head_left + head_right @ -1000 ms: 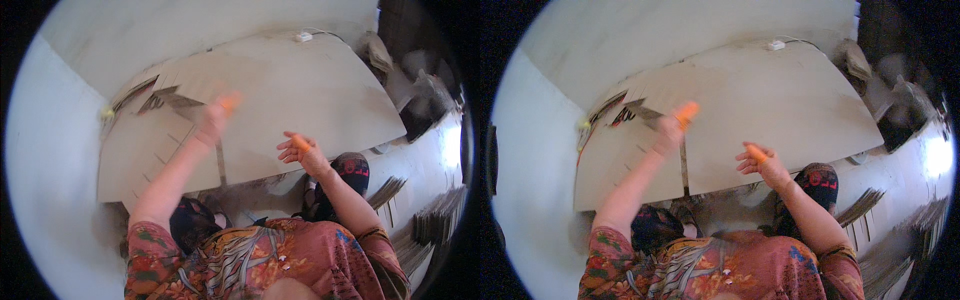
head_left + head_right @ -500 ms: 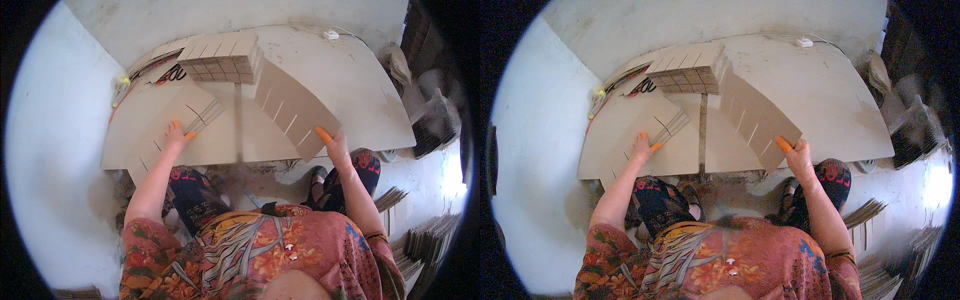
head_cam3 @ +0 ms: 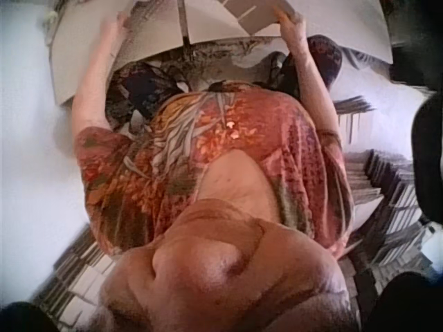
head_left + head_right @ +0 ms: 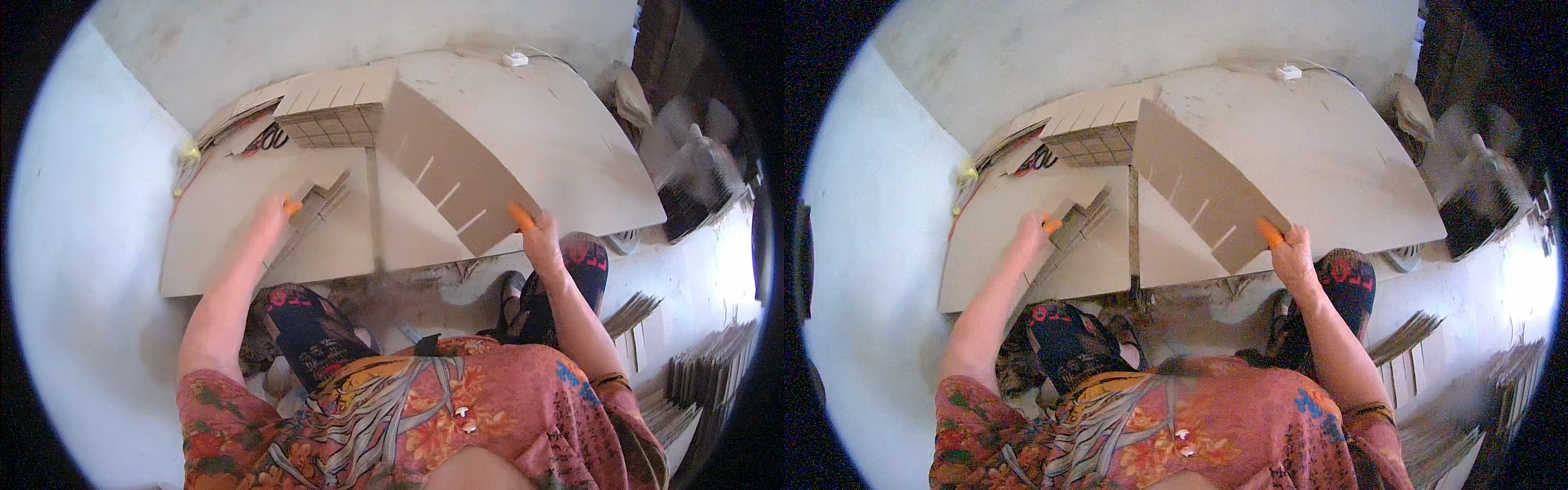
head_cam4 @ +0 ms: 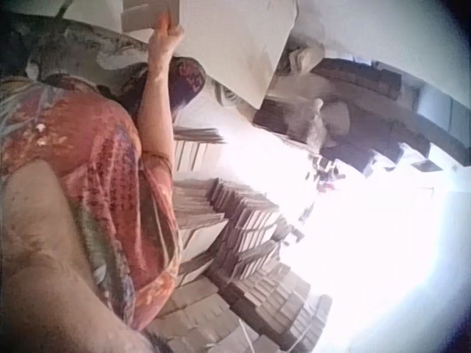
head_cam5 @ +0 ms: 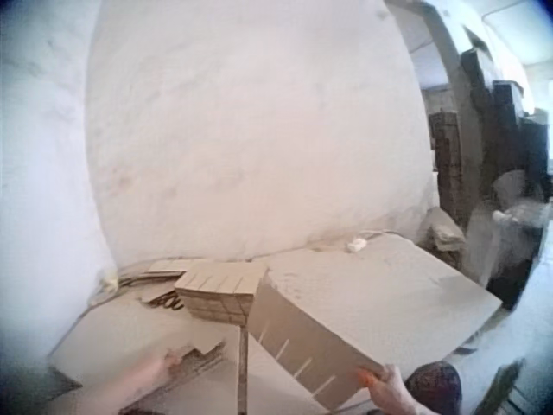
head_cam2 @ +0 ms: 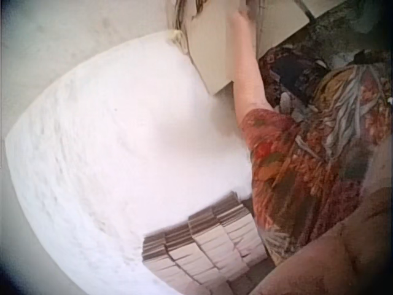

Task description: The person sits on the floor and repeatedly folds pre-scored cardboard sheets into accordion-style dividers. They pick up each sheet, fold it along the score lines, and place the finished piece into a growing stack on the floor.

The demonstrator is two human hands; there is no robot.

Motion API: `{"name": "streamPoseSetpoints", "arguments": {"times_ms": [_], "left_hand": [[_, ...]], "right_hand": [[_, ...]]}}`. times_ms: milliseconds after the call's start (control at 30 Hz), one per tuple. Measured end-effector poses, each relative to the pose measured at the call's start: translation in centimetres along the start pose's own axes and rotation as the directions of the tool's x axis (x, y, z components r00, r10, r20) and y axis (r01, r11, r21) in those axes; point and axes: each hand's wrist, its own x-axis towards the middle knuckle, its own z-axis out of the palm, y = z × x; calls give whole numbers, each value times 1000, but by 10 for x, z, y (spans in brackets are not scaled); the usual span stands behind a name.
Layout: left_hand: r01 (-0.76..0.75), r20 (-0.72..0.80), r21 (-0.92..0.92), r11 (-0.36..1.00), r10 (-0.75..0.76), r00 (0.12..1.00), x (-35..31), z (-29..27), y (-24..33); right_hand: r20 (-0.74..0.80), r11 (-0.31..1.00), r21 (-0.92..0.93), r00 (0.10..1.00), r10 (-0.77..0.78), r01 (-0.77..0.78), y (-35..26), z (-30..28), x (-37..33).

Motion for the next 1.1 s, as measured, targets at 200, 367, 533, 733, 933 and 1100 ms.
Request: {"name": "streamPoseSetpoints", "arguments": {"times_ms": [200, 367, 533, 733, 933, 1100], "left_hand": [[-54, 257, -399, 915, 168, 952, -33, -40, 138], [-132, 454, -493, 860, 384, 804, -86, -40, 230], [-121, 415, -506, 854, 364, 834, -94, -24, 247], [-201, 403, -633, 748, 540, 739, -115, -25, 275], [6, 414, -796, 605, 537, 735, -112, -19, 261], [-390, 29, -391, 833, 435, 900, -65, 22, 159]], "right_hand": [[-107, 966, 54, 963, -247, 254, -52, 8, -13], [-100, 886, -205, 892, -441, 415, -75, 1, -11], [-98, 932, -75, 927, -361, 355, -103, -26, -10], [110, 933, -238, 962, -252, 271, -98, -24, -12], [238, 913, -361, 965, -105, 188, -37, -7, -10], [112, 846, -398, 934, -340, 356, -67, -11, -18]]}}
